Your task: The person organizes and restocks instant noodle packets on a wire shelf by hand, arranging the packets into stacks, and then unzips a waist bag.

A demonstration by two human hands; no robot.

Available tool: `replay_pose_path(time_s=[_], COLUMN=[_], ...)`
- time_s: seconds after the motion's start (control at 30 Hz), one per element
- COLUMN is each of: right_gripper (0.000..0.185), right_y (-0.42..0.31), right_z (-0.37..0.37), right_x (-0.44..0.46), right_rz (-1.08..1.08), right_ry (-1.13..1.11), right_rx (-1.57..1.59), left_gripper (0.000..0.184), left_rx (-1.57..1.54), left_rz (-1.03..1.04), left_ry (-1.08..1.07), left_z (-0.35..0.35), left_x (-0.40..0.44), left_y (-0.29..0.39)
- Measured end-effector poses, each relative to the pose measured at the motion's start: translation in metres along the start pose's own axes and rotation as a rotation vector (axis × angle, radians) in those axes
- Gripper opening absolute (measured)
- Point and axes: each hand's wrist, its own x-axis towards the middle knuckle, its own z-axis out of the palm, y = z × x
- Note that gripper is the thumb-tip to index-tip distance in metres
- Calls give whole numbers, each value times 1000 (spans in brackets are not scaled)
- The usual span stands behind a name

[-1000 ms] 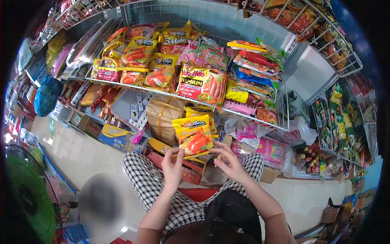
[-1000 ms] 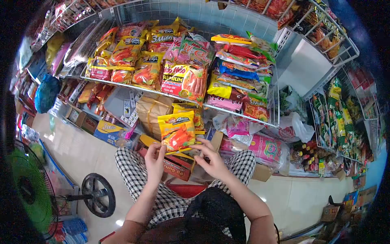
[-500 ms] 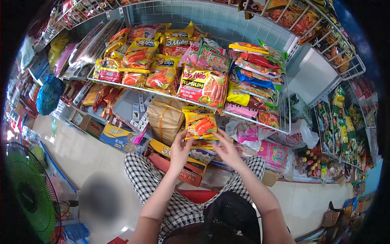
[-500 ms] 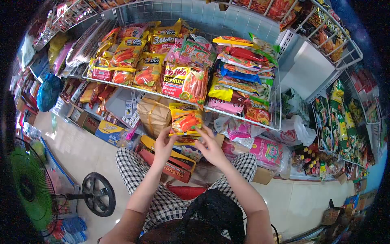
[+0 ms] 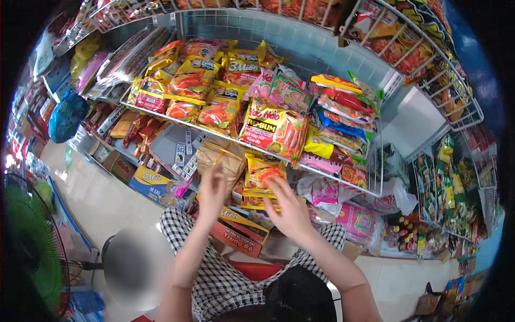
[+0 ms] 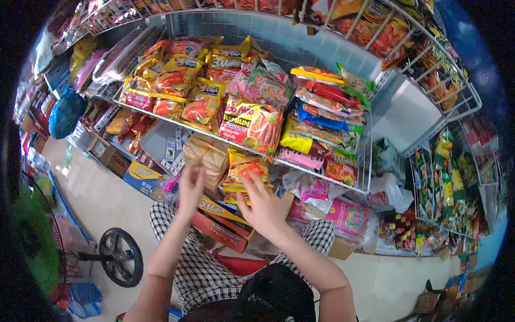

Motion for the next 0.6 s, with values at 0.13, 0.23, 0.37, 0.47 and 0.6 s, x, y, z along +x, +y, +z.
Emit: replay_pose_path(time_s=[0.13, 0.23, 0.37, 0.47, 0.6], right_gripper=[38, 42, 52, 71, 80], right_y=[-19, -42, -41, -33, -63], right_z=[25, 43, 86, 115, 96], right_x=[85, 148, 211, 232, 230], right_rz=[-286, -6, -69, -417, 29], right_ry=[179, -43, 14, 336, -104], right_rx=[139, 704, 666, 11, 908], left_gripper=[35, 40, 48, 51, 52], left_rx=[14, 221, 500, 436, 347], left_rz=[183, 287, 466, 183, 44], left_ry=[246, 432, 463, 301, 240], left_z=[-42, -68, -86, -90, -94], left_x=[84, 148, 212, 239, 252], left_y=[31, 34, 20, 13, 3])
